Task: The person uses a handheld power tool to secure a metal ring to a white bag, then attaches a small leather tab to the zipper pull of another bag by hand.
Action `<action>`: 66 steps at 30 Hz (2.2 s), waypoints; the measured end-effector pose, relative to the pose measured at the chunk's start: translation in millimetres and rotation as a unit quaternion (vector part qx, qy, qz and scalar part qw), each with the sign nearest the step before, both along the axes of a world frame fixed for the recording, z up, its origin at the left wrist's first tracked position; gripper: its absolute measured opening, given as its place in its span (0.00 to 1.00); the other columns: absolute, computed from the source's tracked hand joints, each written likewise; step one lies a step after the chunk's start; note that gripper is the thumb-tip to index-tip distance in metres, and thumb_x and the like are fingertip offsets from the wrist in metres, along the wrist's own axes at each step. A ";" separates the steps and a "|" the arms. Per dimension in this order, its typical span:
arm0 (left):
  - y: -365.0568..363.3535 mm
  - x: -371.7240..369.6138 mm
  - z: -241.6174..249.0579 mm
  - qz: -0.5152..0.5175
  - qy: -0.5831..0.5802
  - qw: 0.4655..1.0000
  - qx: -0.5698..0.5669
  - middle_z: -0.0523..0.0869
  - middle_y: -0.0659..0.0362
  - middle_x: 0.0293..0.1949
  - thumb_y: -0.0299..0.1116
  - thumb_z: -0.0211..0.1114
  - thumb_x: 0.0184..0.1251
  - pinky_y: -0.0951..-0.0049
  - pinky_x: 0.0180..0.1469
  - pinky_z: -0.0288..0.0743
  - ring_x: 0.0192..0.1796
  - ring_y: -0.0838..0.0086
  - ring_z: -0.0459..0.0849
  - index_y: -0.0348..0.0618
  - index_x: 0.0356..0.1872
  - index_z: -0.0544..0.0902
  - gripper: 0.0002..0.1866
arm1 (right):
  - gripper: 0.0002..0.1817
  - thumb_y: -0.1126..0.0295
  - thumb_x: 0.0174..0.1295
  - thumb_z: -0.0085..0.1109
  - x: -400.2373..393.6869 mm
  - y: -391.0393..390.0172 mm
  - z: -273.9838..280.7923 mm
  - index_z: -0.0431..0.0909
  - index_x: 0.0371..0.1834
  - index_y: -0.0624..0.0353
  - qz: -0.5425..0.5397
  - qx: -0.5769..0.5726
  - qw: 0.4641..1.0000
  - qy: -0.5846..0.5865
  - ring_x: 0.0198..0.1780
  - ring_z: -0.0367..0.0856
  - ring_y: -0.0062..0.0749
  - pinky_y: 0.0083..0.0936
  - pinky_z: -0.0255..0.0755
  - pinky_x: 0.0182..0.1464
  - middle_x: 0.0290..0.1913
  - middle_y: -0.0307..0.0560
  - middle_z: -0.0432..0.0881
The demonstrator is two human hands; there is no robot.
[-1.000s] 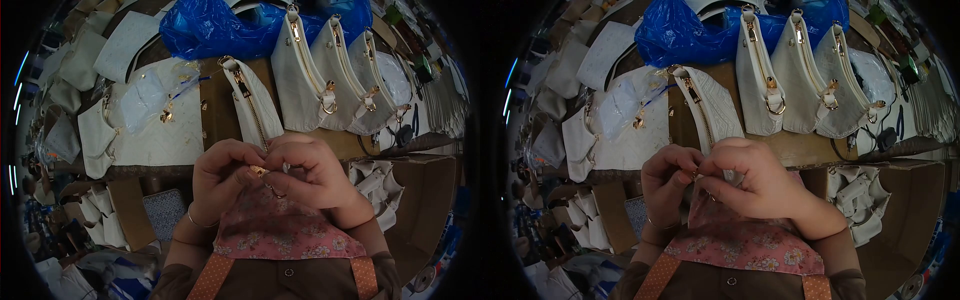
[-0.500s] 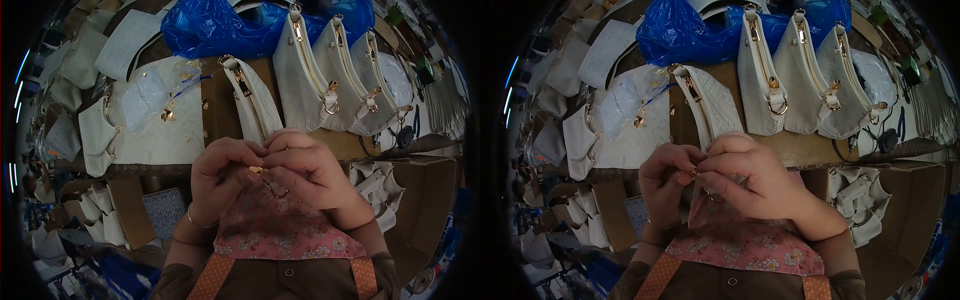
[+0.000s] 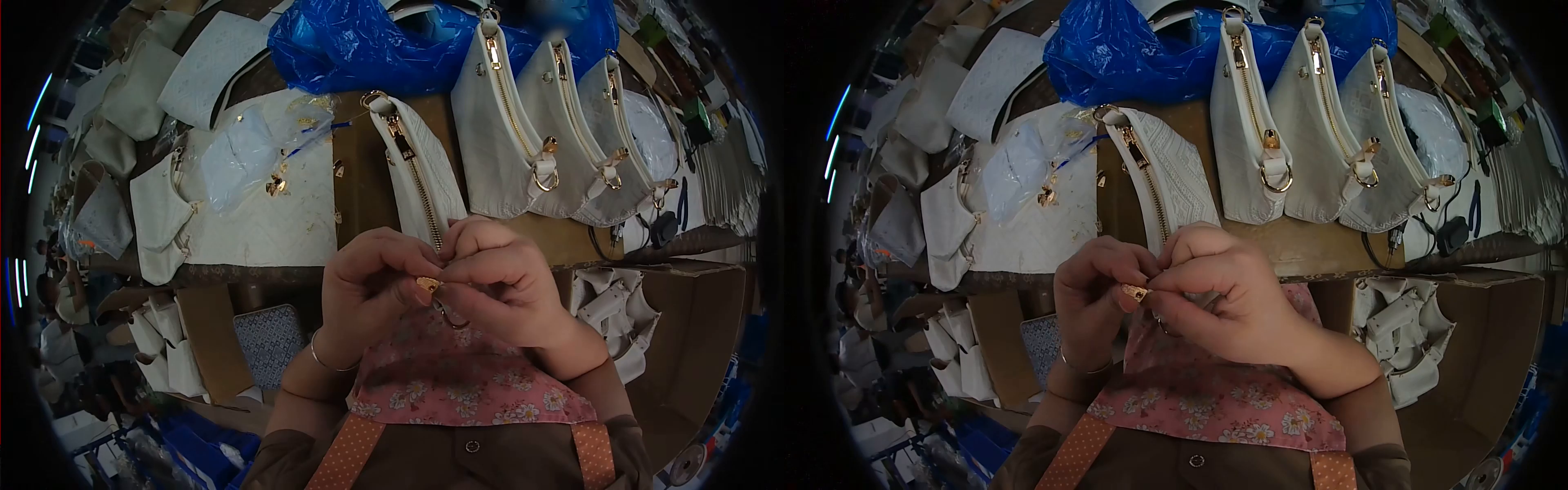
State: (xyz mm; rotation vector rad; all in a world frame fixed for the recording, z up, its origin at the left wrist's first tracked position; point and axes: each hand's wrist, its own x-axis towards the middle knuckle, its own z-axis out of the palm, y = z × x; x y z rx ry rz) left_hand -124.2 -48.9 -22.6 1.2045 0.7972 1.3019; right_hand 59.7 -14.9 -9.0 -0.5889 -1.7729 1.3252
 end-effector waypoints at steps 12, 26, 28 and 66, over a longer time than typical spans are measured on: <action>-5.8 14.0 -24.1 0.057 0.309 0.949 0.029 0.53 0.44 0.66 0.44 0.78 0.40 0.58 0.67 0.56 0.68 0.47 0.54 0.41 0.71 0.48 0.59 | 0.07 0.79 0.55 0.56 -4.4 0.8 -4.1 0.82 0.35 0.67 -0.074 0.038 0.996 -0.015 0.45 0.72 0.35 0.27 0.64 0.54 0.33 0.45 0.77; 70.9 -40.3 -64.9 0.027 0.335 0.931 0.141 0.60 0.42 0.65 0.50 0.73 0.47 0.62 0.66 0.59 0.66 0.49 0.62 0.35 0.65 0.61 0.47 | 0.31 0.74 0.52 0.53 -19.0 -13.9 -26.8 0.62 0.64 0.68 0.013 0.244 0.967 -0.068 0.68 0.58 0.53 0.42 0.50 0.69 0.66 0.62 0.61; 64.1 -80.4 -58.8 0.068 0.354 0.925 0.119 0.64 0.42 0.62 0.47 0.72 0.50 0.61 0.65 0.60 0.64 0.50 0.65 0.36 0.62 0.66 0.40 | 0.32 0.75 0.51 0.54 -34.6 -8.4 -29.4 0.63 0.63 0.67 0.102 0.248 0.959 -0.092 0.68 0.58 0.55 0.43 0.51 0.68 0.66 0.63 0.61; 11.7 -19.2 -95.6 0.244 0.164 0.954 -0.062 0.81 0.56 0.43 0.33 0.50 0.72 0.72 0.47 0.71 0.46 0.72 0.80 0.35 0.54 0.68 0.15 | 0.49 0.45 0.60 0.53 -73.7 31.0 -73.0 0.39 0.73 0.63 -0.126 0.041 0.983 0.127 0.73 0.48 0.45 0.39 0.45 0.70 0.73 0.54 0.48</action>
